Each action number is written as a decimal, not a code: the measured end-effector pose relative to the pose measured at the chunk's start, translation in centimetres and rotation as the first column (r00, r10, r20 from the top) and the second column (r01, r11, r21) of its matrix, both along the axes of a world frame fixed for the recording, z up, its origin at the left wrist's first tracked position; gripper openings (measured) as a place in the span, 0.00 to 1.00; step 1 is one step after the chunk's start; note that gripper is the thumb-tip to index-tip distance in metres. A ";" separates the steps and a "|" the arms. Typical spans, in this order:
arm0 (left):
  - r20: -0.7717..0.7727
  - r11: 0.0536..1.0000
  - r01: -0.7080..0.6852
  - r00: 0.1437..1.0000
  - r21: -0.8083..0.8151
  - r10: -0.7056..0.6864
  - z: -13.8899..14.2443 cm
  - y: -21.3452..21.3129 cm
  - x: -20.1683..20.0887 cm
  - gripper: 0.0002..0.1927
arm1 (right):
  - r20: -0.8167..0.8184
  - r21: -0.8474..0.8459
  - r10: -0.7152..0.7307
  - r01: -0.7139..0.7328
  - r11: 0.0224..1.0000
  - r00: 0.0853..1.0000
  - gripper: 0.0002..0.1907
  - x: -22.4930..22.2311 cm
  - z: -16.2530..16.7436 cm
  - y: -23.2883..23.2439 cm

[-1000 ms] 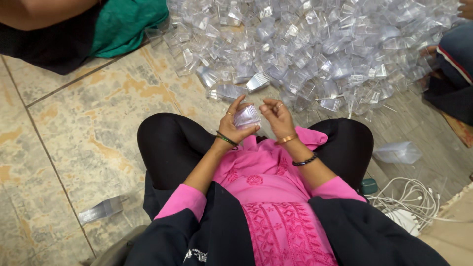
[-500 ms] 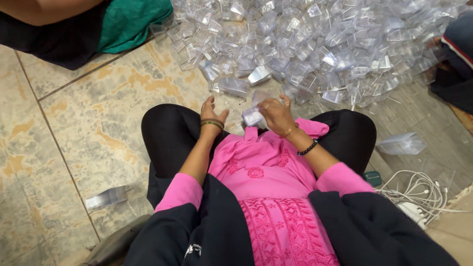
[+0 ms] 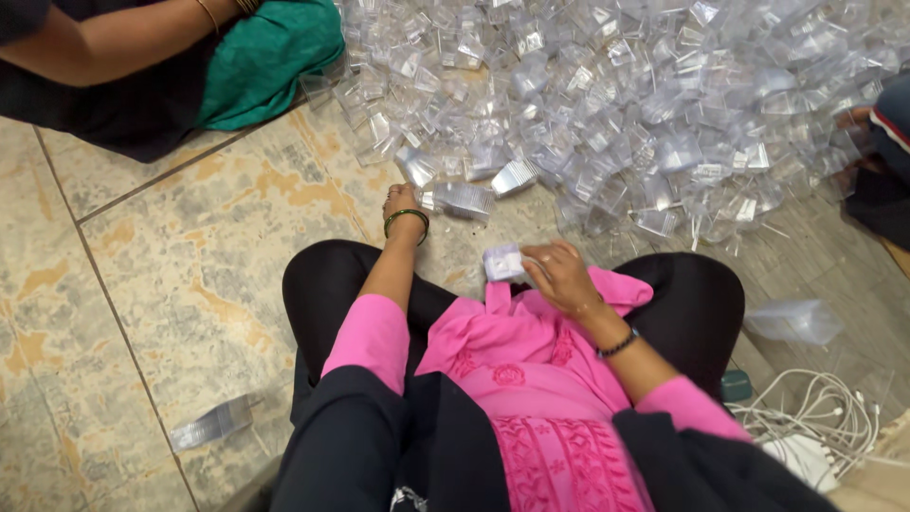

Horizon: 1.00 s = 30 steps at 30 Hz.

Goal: The person sits on the floor among a large pile of small clear plastic cups and nests cups one at a time into stacks, then sets completed stacks aside. Other workers around the pile perform the same cup-nesting work.

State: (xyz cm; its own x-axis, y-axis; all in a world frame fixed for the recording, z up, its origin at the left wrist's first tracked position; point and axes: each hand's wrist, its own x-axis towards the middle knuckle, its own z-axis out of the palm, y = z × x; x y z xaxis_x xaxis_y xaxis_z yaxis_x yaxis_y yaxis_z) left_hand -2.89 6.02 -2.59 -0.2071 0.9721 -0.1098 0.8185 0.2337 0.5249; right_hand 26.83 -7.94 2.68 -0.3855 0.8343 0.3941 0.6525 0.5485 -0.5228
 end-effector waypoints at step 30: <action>0.261 0.971 0.209 0.937 0.120 -0.233 3.6 -1.4 -1.2 0.38 | -0.556 -0.643 -0.367 -0.106 0.759 0.746 0.15 -7.0 2.2 12.2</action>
